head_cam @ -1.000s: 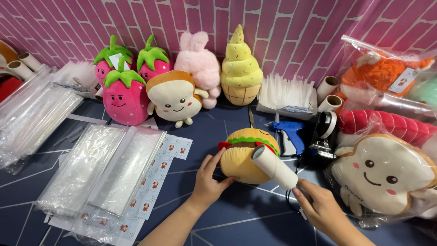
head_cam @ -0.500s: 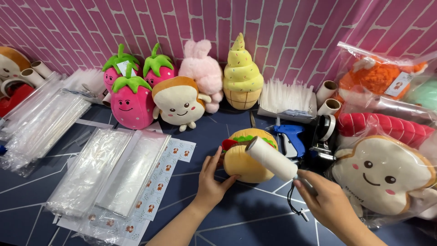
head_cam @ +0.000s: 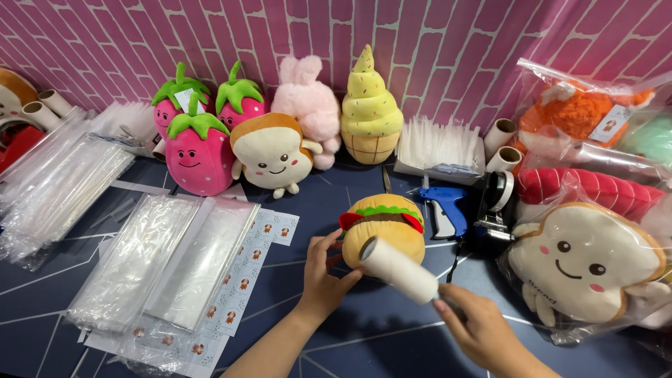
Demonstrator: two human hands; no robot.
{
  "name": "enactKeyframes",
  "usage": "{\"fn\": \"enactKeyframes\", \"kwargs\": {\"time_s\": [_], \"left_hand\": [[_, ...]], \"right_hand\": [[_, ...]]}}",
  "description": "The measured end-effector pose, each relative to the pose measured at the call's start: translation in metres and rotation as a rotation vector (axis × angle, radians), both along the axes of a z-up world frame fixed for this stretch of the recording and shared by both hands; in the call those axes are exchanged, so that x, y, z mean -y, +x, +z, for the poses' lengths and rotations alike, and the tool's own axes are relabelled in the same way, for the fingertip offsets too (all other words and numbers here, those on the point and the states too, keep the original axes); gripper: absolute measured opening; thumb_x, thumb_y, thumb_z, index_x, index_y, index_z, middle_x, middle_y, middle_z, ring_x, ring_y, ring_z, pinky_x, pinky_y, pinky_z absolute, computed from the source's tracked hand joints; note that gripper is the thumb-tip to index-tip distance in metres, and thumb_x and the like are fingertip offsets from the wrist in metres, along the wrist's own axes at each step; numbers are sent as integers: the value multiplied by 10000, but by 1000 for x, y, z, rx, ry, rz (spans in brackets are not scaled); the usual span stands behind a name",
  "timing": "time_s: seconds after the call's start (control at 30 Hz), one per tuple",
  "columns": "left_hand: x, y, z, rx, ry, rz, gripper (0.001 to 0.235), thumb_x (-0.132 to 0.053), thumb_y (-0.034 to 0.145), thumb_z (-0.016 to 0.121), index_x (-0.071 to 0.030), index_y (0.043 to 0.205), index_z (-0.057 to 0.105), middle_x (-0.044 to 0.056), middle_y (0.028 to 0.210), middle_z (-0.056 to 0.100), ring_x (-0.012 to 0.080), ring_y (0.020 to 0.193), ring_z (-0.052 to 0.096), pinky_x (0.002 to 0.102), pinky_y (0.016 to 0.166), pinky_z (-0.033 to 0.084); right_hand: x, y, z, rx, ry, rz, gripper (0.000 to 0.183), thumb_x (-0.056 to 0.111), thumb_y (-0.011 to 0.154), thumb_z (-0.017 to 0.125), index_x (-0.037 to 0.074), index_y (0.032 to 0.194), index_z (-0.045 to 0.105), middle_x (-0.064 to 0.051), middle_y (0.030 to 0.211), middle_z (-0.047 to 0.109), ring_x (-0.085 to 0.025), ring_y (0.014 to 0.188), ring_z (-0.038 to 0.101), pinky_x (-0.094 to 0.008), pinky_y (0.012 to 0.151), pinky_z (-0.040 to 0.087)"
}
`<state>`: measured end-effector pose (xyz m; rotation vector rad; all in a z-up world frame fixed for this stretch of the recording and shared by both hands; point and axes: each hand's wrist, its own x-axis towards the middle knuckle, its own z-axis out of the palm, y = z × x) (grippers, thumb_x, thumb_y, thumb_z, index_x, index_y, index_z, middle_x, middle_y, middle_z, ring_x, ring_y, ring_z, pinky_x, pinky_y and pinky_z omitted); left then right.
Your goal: Using a lint roller to remove dust or debris from a burger-shaped plush toy.
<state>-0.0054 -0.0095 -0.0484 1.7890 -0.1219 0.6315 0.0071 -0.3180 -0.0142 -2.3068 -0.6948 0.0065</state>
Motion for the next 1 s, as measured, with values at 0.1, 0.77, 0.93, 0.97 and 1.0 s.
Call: {"fn": "enactKeyframes", "kwargs": {"time_s": [0.1,0.77,0.93,0.97,1.0], "left_hand": [[1,-1,15,66,74,21,737,-276,775,905,-141,1398,534,110,1284,429,220,1136,611,347,898,665],[-7,2,9,63,170,-47,786,-204,774,831,-96,1475,491,180,1419,407,341,1349,487,476,1119,472],[-10,2,15,84,189,-14,778,-306,812,833,-146,1479,466,133,1403,422,313,1356,474,467,1141,438],[-10,3,14,51,183,-6,806,-265,785,839,-144,1483,455,123,1411,409,307,1362,464,472,1160,424],[-10,4,13,18,176,2,836,-225,758,845,-143,1487,444,112,1418,396,301,1369,454,476,1179,409]], "right_hand": [[11,18,5,3,83,-216,255,323,985,554,140,1084,703,-3,596,480,-143,547,443,-303,577,406],[-34,-7,-10,-135,-92,169,232,388,1004,501,214,1070,639,-1,707,630,-234,588,619,-368,584,468],[-14,20,-18,-96,105,-76,233,355,991,534,147,968,636,4,594,540,-166,547,501,-329,577,419],[-12,25,-13,-134,151,-164,245,340,1010,511,130,1010,635,10,620,508,-153,565,460,-321,585,390],[-11,29,-9,-172,197,-252,260,326,1030,487,112,1051,634,17,647,476,-140,583,419,-313,592,361]]}}
